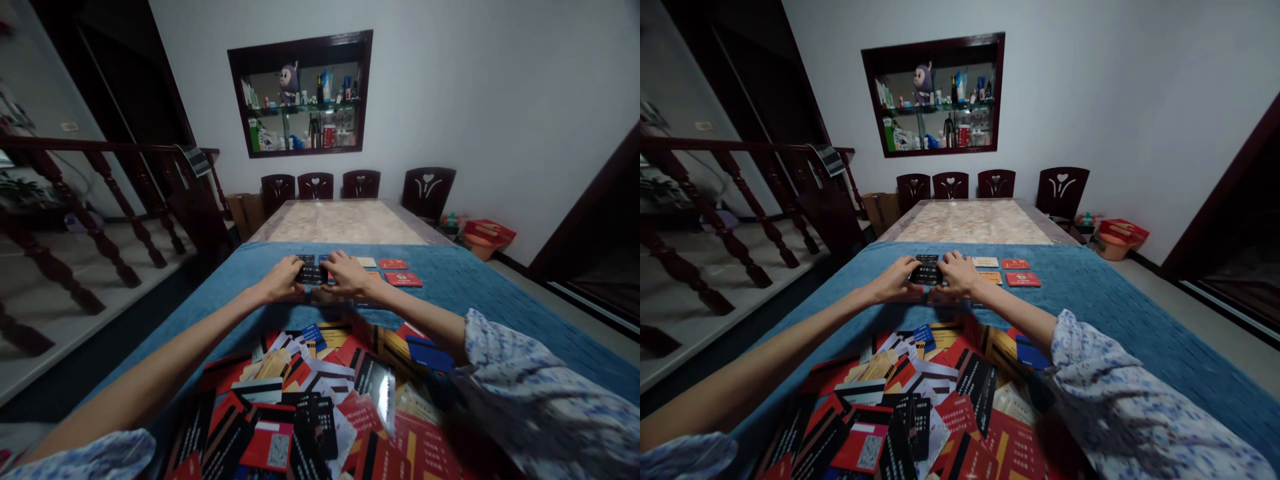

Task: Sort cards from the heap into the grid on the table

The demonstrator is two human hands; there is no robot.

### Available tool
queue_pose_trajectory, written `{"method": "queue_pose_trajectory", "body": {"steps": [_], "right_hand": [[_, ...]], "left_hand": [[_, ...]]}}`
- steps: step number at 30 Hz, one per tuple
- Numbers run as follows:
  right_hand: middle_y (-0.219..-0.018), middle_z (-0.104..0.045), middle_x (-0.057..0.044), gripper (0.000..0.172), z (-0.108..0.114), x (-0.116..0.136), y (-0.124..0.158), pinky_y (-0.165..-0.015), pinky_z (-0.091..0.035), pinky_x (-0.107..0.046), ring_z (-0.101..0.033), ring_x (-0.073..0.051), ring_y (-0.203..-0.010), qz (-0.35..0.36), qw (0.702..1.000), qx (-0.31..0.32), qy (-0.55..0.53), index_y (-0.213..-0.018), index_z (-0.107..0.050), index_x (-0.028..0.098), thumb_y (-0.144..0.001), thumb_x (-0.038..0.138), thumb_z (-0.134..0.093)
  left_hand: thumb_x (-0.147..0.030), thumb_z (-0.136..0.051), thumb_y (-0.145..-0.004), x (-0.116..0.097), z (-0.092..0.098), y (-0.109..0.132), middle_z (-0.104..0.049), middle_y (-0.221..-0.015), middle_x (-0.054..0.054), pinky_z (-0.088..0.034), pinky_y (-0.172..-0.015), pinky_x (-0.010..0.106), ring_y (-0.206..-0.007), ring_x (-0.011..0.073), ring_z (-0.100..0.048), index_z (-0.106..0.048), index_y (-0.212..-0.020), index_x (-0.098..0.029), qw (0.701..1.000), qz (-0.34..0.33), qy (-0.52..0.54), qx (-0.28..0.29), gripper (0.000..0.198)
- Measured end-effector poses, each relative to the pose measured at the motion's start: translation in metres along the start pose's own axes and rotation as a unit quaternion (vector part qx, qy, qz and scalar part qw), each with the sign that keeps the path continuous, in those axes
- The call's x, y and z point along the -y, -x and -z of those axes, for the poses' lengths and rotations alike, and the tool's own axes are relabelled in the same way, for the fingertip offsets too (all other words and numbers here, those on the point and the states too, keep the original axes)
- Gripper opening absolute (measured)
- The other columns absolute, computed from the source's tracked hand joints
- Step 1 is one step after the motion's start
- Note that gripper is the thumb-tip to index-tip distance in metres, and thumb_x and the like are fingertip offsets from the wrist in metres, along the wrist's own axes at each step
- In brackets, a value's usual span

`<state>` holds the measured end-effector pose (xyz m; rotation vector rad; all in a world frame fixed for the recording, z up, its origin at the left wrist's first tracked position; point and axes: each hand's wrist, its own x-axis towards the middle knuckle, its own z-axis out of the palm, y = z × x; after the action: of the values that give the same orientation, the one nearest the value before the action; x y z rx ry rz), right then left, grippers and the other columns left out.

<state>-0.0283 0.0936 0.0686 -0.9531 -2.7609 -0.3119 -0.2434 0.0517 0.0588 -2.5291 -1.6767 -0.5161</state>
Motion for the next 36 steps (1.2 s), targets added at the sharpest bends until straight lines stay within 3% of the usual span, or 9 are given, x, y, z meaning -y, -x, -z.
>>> {"method": "queue_pose_trajectory", "body": {"steps": [6, 16, 31, 36], "right_hand": [[-0.117, -0.057, -0.017, 0.042, -0.002, -0.003, -0.03, -0.08, -0.046, -0.042, -0.048, -0.032, -0.11, -0.016, 1.0, 0.017, -0.002, -0.116, -0.062, 0.017, -0.084, 0.044, -0.062], [-0.126, -0.055, -0.017, 0.048, -0.006, -0.012, -0.076, -0.088, -0.047, -0.045, -0.046, -0.035, -0.119, -0.048, 0.995, 0.084, -0.017, -0.124, -0.061, 0.021, -0.083, 0.045, -0.061], [-0.13, -0.057, -0.017, 0.048, -0.034, -0.032, -0.12, -0.091, -0.046, -0.045, -0.046, -0.035, -0.124, -0.086, 0.988, 0.128, -0.025, -0.124, -0.063, 0.022, -0.079, 0.039, -0.063], [-0.132, -0.057, -0.016, 0.049, -0.049, -0.036, -0.132, -0.094, -0.046, -0.048, -0.045, -0.036, -0.126, -0.096, 0.983, 0.151, -0.029, -0.124, -0.064, 0.023, -0.078, 0.039, -0.063]], "left_hand": [[-0.005, -0.065, -0.064, 0.022, 0.002, -0.017, -0.058, -0.111, 0.011, -0.048, -0.093, 0.038, -0.105, 0.0274, -0.057, -0.061, -0.104, -0.016, 0.999, 0.036, -0.011, 0.012, 0.041], [-0.009, -0.063, -0.068, 0.046, 0.005, -0.045, -0.061, -0.11, 0.01, -0.048, -0.091, 0.031, -0.104, 0.025, -0.059, -0.063, -0.101, -0.015, 0.993, 0.074, -0.082, 0.044, 0.033], [-0.006, -0.058, -0.064, 0.085, -0.029, -0.086, -0.064, -0.108, 0.01, -0.048, -0.086, 0.028, -0.102, 0.0243, -0.06, -0.065, -0.097, -0.015, 0.985, 0.11, -0.101, 0.085, 0.035], [-0.007, -0.058, -0.061, 0.094, -0.038, -0.094, -0.068, -0.094, 0.004, -0.049, -0.081, 0.027, -0.098, 0.023, -0.062, -0.067, -0.091, -0.02, 0.981, 0.128, -0.092, 0.112, 0.033]]}}
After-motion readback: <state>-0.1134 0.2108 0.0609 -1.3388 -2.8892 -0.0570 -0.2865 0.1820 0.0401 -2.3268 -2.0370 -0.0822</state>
